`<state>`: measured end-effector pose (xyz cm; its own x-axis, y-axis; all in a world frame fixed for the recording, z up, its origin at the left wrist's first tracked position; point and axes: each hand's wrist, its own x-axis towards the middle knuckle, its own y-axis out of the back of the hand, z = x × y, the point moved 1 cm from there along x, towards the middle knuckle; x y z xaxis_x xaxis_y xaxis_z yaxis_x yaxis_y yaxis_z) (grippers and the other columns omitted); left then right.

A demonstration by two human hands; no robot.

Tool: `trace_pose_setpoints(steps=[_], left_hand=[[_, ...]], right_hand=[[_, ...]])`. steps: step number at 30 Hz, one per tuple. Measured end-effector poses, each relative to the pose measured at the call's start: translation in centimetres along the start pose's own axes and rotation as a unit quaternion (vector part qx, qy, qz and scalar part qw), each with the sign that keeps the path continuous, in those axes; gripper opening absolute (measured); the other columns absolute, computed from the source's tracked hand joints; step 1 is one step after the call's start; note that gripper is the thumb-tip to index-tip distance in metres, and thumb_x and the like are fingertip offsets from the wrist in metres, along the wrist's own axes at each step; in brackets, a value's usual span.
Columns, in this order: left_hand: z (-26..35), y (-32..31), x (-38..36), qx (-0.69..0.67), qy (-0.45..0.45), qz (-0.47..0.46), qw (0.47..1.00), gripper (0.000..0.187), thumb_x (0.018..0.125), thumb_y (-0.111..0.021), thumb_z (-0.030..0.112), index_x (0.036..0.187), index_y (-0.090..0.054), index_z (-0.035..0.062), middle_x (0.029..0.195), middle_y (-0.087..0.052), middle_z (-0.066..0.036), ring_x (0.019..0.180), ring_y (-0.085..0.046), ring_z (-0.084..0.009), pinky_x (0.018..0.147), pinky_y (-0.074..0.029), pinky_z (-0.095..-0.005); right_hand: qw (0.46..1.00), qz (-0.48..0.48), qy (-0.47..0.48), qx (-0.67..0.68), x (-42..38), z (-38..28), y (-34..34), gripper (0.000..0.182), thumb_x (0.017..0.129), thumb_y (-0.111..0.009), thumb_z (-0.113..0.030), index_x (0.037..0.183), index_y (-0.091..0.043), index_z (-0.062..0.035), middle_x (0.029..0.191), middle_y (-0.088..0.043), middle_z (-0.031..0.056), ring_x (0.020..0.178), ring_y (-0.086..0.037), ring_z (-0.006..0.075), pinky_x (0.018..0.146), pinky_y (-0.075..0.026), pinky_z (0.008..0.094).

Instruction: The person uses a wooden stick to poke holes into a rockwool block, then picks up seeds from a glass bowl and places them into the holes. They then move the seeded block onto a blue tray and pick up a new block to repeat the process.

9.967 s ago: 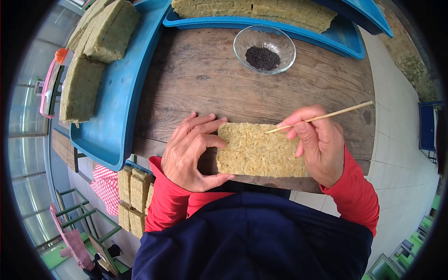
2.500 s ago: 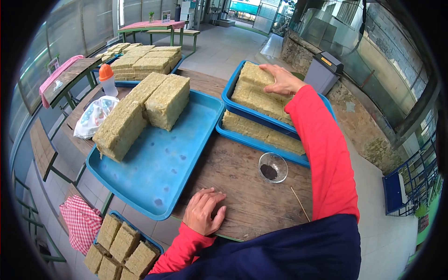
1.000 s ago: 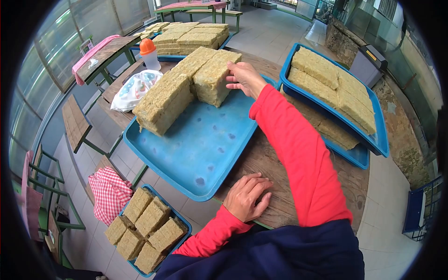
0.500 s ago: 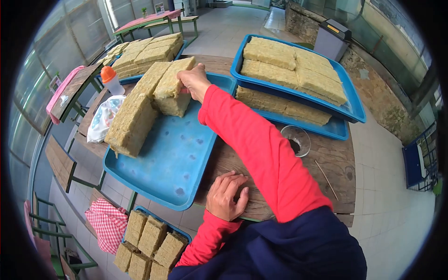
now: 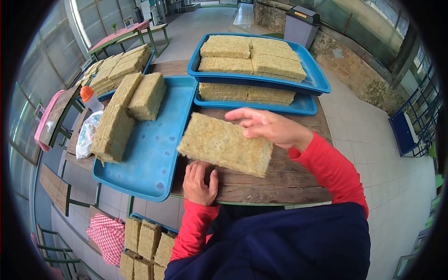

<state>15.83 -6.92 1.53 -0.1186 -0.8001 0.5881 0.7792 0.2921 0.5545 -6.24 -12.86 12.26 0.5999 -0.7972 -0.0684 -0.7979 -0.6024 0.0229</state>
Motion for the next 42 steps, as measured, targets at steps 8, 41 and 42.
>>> trace_pose_setpoints(steps=[8, 41, 42], left_hand=[[0.1, -0.5, -0.2, 0.029, 0.01, -0.001, 1.0, 0.024, 0.08, -0.063, 0.004, 0.104, -0.062, -0.0004, 0.103, -0.065, -0.015, 0.101, -0.059, -0.0336, 0.089, -0.047, -0.0391], [0.3, -0.4, 0.1, 0.033, 0.013, 0.004, 0.999, 0.026, 0.076, -0.066, 0.007, 0.101, -0.063, 0.003, 0.099, -0.065, -0.014, 0.102, -0.06, -0.0347, 0.088, -0.048, -0.041], [0.3, -0.3, 0.1, 0.032, 0.016, 0.003, 0.999, 0.025, 0.076, -0.066, 0.007, 0.101, -0.064, 0.0031, 0.098, -0.065, -0.014, 0.102, -0.06, -0.0348, 0.088, -0.048, -0.0411]], right_hand=[[0.981, 0.039, -0.101, -0.164, -8.9, 6.3, 3.5, 0.04, 0.092, -0.054, -0.01, 0.132, -0.049, -0.001, 0.119, -0.059, 0.0096, 0.105, -0.054, 0.0126, 0.091, -0.043, 0.0271], [0.904, 0.424, -0.01, -0.055, 1.6, -2.0, 26.3, 0.033, 0.097, -0.056, -0.024, 0.119, -0.055, 0.0001, 0.112, -0.063, 0.0112, 0.098, -0.061, 0.0191, 0.076, -0.047, 0.029], [0.877, 0.471, -0.018, -0.092, 1.7, -1.5, 25.8, 0.041, 0.095, -0.059, -0.023, 0.126, -0.049, 0.002, 0.118, -0.06, 0.0136, 0.102, -0.06, 0.0208, 0.079, -0.047, 0.0297]])
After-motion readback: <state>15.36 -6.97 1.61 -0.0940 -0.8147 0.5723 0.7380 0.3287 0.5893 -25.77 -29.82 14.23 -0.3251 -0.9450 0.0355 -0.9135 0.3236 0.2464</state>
